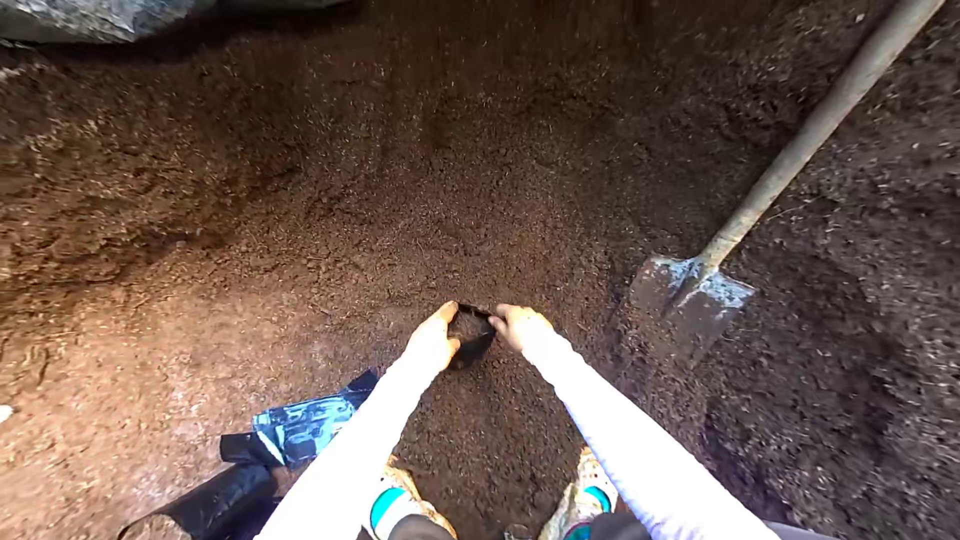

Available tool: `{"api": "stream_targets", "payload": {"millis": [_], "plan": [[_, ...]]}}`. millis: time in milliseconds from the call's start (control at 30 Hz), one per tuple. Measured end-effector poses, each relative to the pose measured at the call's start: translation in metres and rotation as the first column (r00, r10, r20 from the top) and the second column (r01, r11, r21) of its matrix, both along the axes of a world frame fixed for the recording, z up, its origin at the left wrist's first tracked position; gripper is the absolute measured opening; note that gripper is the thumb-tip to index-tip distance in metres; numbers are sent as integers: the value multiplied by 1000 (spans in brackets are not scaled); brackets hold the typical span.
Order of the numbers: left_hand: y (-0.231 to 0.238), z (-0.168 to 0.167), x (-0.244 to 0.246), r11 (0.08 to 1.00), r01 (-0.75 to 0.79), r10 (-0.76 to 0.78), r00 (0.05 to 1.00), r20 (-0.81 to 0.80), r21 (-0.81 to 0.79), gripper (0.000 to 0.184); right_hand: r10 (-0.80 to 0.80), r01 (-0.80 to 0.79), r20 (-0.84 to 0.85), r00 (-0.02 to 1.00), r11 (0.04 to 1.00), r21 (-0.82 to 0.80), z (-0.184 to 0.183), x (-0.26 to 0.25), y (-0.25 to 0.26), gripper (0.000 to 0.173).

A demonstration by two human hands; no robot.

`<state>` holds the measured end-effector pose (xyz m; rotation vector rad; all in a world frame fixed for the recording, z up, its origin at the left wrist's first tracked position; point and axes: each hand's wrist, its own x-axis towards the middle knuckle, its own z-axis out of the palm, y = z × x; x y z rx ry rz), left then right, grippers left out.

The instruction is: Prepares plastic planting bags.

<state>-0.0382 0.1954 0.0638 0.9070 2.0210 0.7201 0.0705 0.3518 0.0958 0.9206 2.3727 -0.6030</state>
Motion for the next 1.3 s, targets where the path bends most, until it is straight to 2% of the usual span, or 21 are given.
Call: {"api": "stream_targets", "payload": {"millis": [33, 100, 167, 200, 267, 333, 400, 500, 633, 733, 833, 933, 967, 1033, 1133, 1200, 1233, 1267, 1300], "plan": [[2, 3, -2, 999, 42, -42, 999, -6, -14, 71, 5, -5, -9, 1000, 1000, 15, 2, 2, -2, 50], [5, 20, -9, 997, 70, -71, 996, -46, -27, 62, 91, -74, -237, 967, 994, 76, 3, 10, -6, 43], [12, 32, -14, 999, -4, -4, 986, -165, -50, 50, 222, -216, -490, 843, 974, 70, -5, 13, -7, 31], [20, 35, -15, 995, -36, 14, 975, -222, -97, 50, 265, -292, -499, 825, 956, 24, -4, 11, -9, 31], [39, 30, -15, 970, -23, -47, 958, -284, -240, 59, 333, -377, -329, 884, 923, -80, -3, 5, -15, 36], [52, 11, -9, 950, 37, -135, 944, -300, -312, 54, 364, -380, -127, 923, 916, -132, -6, 7, -25, 48], [52, -4, 3, 964, 101, -178, 933, -314, -245, 40, 334, -340, -66, 940, 933, -114, -6, 22, -38, 65], [35, -9, 34, 977, 194, -210, 950, -229, -89, 38, 277, -282, -88, 957, 958, -48, -15, 59, -64, 89], [4, -20, 81, 908, 416, -402, 899, -172, 57, 36, 257, -258, -8, 966, 966, -9, -53, 102, -98, 99], [-4, -35, 92, 831, 532, -501, 843, -196, 165, 33, 297, -298, 65, 953, 954, 16, -78, 112, -106, 86], [-1, -42, 87, 798, 568, -540, 822, -180, 202, 33, 313, -314, 47, 948, 949, 10, -93, 100, -105, 66], [4, -36, 81, 838, 523, -520, 852, -61, 157, 44, 298, -292, 96, 950, 954, -70, -98, 78, -98, 61], [7, -39, 82, 859, 478, -468, 878, -95, 184, 43, 287, -280, 98, 953, 957, -80, -96, 73, -95, 59], [18, -33, 74, 905, 392, -381, 919, -95, 162, 38, 314, -308, 80, 946, 948, -80, -82, 63, -83, 58], [24, -8, 35, 981, 130, -127, 991, -33, 145, 38, 411, -411, 11, 911, 911, -37, -40, 27, -53, 65], [14, -3, 3, 979, 51, -35, 996, -86, 197, 34, 506, -502, -158, 848, 862, 66, -15, 11, -38, 49], [8, 0, -11, 986, 62, -44, 992, -115, 156, 31, 554, -545, -223, 802, 832, 104, -8, 6, -31, 42], [3, 6, -22, 995, 83, -73, 985, -153, 56, 30, 602, -589, -263, 754, 797, 137, -6, 1, -24, 36], [2, 11, -29, 992, 97, -113, 972, -207, -86, 37, 655, -636, -269, 706, 754, 167, -7, -2, -18, 33]]}}
